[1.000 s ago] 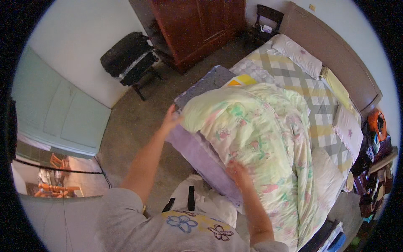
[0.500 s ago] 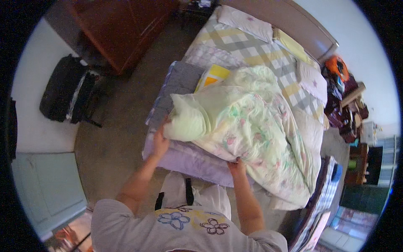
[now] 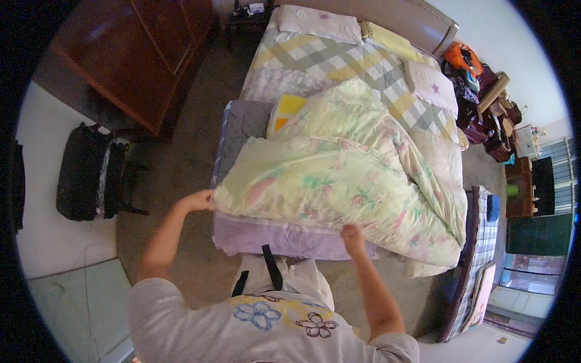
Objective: The person folds a colorful patterned blanket, a white quilt, a floral duvet, and a pink cartoon-patterned blanket on a bed. They handle each item individually, unfolding and refolding them into neat stacks.
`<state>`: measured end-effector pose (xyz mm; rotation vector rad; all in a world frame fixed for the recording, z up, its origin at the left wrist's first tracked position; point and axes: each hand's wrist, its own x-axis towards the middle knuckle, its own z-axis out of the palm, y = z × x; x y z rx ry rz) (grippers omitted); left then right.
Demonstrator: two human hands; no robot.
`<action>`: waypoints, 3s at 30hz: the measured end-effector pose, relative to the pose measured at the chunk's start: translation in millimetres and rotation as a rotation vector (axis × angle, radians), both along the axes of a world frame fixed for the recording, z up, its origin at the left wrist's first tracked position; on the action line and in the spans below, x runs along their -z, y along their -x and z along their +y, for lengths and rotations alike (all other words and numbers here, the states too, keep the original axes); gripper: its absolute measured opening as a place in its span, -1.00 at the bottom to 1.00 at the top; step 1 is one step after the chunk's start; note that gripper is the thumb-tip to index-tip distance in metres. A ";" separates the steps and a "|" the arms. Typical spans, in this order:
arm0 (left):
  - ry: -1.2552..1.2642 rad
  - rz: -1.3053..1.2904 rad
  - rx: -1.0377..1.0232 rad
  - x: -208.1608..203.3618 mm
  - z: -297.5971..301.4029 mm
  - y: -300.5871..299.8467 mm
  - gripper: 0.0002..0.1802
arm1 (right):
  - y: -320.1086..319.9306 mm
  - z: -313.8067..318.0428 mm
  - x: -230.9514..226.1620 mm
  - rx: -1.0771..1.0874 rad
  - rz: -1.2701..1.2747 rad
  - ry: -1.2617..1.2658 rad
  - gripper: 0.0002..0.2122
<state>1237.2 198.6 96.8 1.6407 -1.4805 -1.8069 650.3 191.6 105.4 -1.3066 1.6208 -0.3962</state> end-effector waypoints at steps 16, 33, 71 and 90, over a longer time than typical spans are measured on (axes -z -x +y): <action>0.285 -0.191 -0.686 -124.1 -152.5 75.7 -0.52 | -16.7 -194.2 -114.8 -0.376 0.215 0.726 -0.75; 0.154 0.631 -0.493 -171.2 -352.2 196.6 -0.46 | 5.3 -178.8 -103.6 0.485 0.165 0.953 -0.71; 0.905 -0.611 0.395 -160.9 -225.8 174.4 -0.70 | -47.5 -69.1 -15.9 -0.349 0.039 0.497 -0.56; 0.062 0.118 -0.204 -202.7 -190.3 307.9 -0.35 | 45.0 -22.3 18.3 1.412 -1.267 -0.599 -0.53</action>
